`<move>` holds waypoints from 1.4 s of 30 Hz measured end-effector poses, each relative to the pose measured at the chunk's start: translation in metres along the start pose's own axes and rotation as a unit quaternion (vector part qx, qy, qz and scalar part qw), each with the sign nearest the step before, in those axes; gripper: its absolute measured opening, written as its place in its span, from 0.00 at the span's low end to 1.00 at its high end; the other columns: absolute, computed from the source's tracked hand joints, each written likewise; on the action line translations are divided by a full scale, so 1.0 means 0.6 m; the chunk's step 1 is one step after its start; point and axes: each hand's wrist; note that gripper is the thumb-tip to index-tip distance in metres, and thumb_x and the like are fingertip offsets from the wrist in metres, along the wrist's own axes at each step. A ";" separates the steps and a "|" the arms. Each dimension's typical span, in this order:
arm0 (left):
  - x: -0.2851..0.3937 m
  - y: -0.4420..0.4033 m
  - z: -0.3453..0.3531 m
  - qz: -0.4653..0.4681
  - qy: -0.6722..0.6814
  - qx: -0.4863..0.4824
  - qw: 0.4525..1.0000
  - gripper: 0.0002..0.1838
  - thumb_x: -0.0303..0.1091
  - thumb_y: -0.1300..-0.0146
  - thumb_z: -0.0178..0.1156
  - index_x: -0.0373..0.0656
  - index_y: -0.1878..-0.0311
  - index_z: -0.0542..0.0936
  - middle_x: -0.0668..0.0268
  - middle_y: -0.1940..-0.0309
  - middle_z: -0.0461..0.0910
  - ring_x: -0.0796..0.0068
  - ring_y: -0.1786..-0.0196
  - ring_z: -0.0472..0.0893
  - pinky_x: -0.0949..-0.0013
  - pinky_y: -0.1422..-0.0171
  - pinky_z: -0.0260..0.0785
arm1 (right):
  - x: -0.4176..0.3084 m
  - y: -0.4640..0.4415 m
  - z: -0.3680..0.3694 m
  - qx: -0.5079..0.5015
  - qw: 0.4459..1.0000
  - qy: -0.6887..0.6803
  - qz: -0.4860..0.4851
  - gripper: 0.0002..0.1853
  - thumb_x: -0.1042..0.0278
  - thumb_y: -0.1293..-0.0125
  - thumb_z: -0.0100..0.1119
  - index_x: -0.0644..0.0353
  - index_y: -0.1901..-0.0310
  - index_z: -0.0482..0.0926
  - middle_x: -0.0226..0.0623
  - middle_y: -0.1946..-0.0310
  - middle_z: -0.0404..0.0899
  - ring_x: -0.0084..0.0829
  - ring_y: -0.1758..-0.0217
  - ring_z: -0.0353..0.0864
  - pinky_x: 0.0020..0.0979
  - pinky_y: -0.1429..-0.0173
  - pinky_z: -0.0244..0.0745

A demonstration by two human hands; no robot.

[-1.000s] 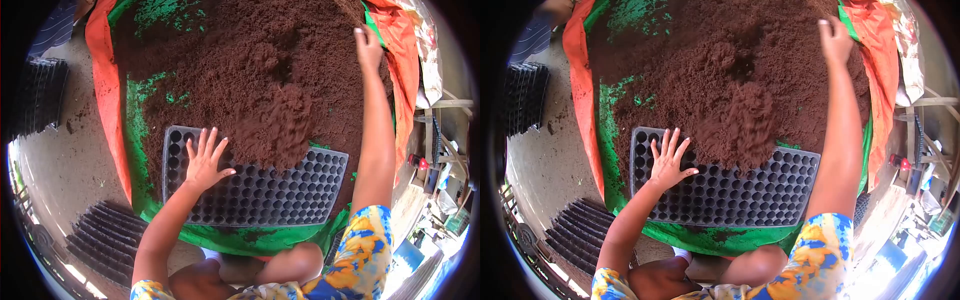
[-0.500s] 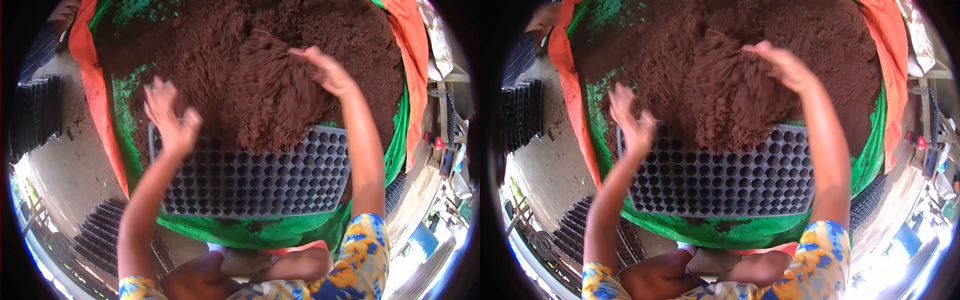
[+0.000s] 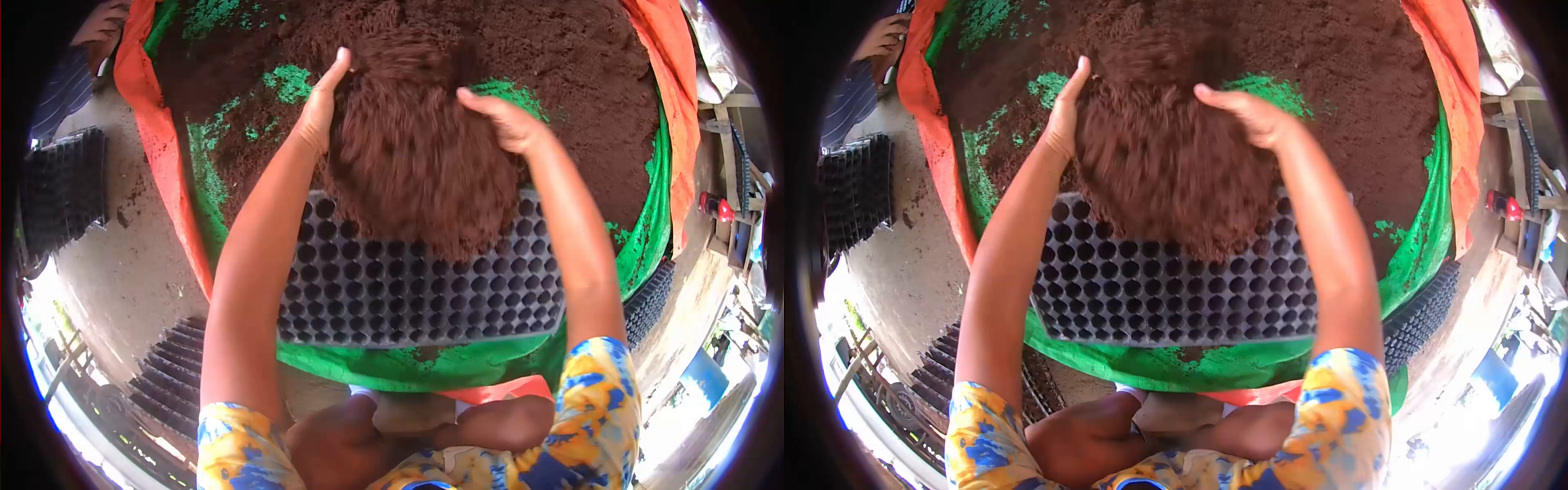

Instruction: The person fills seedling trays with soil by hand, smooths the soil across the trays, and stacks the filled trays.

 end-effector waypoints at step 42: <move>-0.113 0.128 0.028 0.044 -0.279 0.015 0.959 0.35 0.62 0.43 0.50 0.35 0.50 0.75 0.50 0.50 0.74 0.56 0.48 0.74 0.61 0.43 0.64 | 0.117 -0.030 0.169 0.070 0.996 -0.023 0.048 0.36 0.39 0.39 0.45 0.60 0.38 0.61 0.38 0.39 0.62 0.33 0.36 0.59 0.35 0.34 0.53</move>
Point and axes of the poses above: each hand's wrist, its own y-axis away from the middle knuckle, its own z-axis out of the palm, x = y × z
